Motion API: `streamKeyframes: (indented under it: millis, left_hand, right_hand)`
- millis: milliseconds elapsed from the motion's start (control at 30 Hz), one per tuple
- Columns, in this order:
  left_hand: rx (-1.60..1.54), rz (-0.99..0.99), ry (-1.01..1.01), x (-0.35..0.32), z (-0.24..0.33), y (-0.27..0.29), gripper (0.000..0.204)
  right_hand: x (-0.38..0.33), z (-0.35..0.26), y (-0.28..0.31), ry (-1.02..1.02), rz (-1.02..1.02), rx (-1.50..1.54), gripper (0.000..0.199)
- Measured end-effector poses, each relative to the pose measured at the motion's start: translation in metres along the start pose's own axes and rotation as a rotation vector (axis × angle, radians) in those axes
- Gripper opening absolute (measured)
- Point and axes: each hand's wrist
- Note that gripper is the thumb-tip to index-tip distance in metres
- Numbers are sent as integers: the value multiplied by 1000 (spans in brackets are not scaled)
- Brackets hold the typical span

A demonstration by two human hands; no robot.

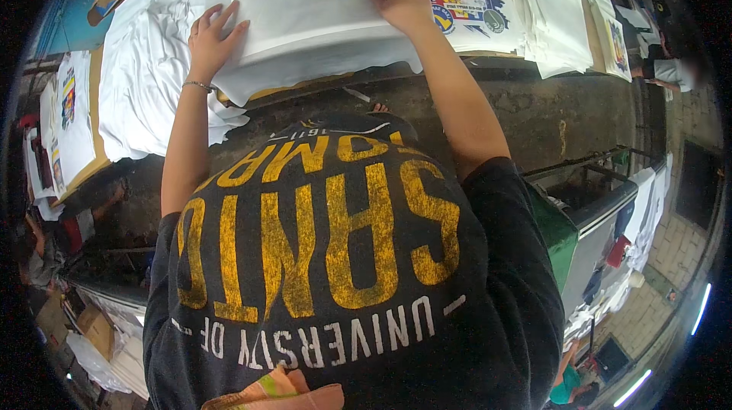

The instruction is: Printing designs onto white t-shirts using a manual heat press machine in a garment workshop.

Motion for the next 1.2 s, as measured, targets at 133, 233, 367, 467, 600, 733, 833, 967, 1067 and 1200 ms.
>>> streamKeyframes:
  millis: [133, 233, 367, 467, 600, 733, 833, 967, 1067, 1200]
  left_hand:
    - [41, -4, 5, 1, 3, 2, 49]
    - [30, -10, 22, 3, 4, 4, 50]
    - [3, 1, 47, 1, 6, 4, 51]
    - [24, 6, 44, 2, -1, -1, 48]
    - [-221, 124, 203, 19, -32, -6, 50]
    - [-831, -225, 1086, 37, -71, -12, 56]
    - [-1451, -504, 1254, 38, -84, -32, 54]
    - [-1520, -451, 1103, 30, -111, -30, 44]
    - [-1338, -332, 1041, 20, -140, 7, 43]
    - [-1244, -375, 960, 26, -152, 48, 47]
  right_hand:
    - [1, 2, 2, -13, -22, 8, 46]
    - [3, 4, 3, -2, -15, 19, 47]
    - [3, -2, 5, 3, -3, 48, 47]
    - [6, 3, 8, 17, 33, 71, 47]
    - [24, 48, 6, -163, 312, 460, 44]
    - [28, 107, -23, -1049, -96, 1178, 45]
    - [21, 122, -51, -1093, -426, 1766, 38]
    - [22, 129, -32, -10, -275, 974, 40]
    - [36, 144, 30, -813, -516, 1385, 50]
    - [48, 138, 83, -731, -577, 1270, 59]
Point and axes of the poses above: each hand's wrist, its own x-axis towards the middle knuckle, its own y-axis out of the back of the hand, z = x × y, and after that the axes turned 5 degrees about z, right-handed
